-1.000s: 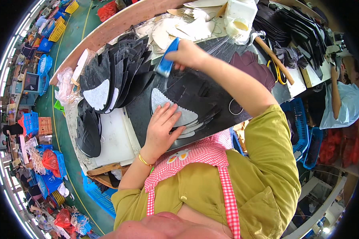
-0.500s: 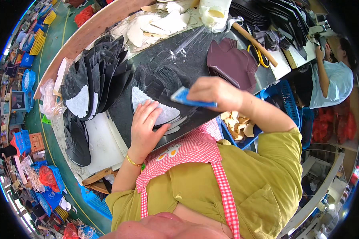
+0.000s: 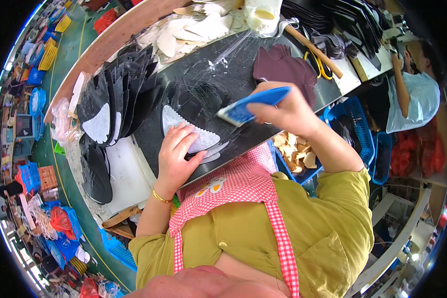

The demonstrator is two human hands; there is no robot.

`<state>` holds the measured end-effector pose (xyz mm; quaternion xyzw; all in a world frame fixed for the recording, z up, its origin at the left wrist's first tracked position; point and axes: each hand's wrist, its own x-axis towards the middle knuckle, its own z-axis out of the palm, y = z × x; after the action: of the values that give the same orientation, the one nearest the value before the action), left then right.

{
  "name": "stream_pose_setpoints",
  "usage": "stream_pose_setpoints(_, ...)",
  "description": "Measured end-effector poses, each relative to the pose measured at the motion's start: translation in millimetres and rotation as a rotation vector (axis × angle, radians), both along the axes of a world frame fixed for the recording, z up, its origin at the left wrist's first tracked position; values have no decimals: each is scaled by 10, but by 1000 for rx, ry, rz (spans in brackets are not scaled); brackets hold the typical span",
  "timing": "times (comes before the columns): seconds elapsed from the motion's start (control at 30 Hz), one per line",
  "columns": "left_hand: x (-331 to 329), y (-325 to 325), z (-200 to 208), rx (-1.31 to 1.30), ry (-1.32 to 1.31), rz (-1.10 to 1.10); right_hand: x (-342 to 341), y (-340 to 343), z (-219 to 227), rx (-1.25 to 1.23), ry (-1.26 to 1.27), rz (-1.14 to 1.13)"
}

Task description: The person applies adhesive onto shoe components using a handheld applicator and presses the pieces together on the workbench.

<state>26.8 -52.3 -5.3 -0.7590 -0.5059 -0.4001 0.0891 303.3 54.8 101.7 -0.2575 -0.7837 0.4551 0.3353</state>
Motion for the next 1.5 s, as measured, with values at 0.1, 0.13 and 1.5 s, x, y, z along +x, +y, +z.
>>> stream_pose_setpoints(0.1,-15,-15,25,11,9,-6,-497,144,12,41,-205,54)
stream_pose_setpoints(0.13,-29,-38,42,-6,-2,-33,-667,346,-19,24,-239,36)
stream_pose_setpoints(1.5,-330,-520,133,245,-171,213,-52,2634,809,692,-198,-765)
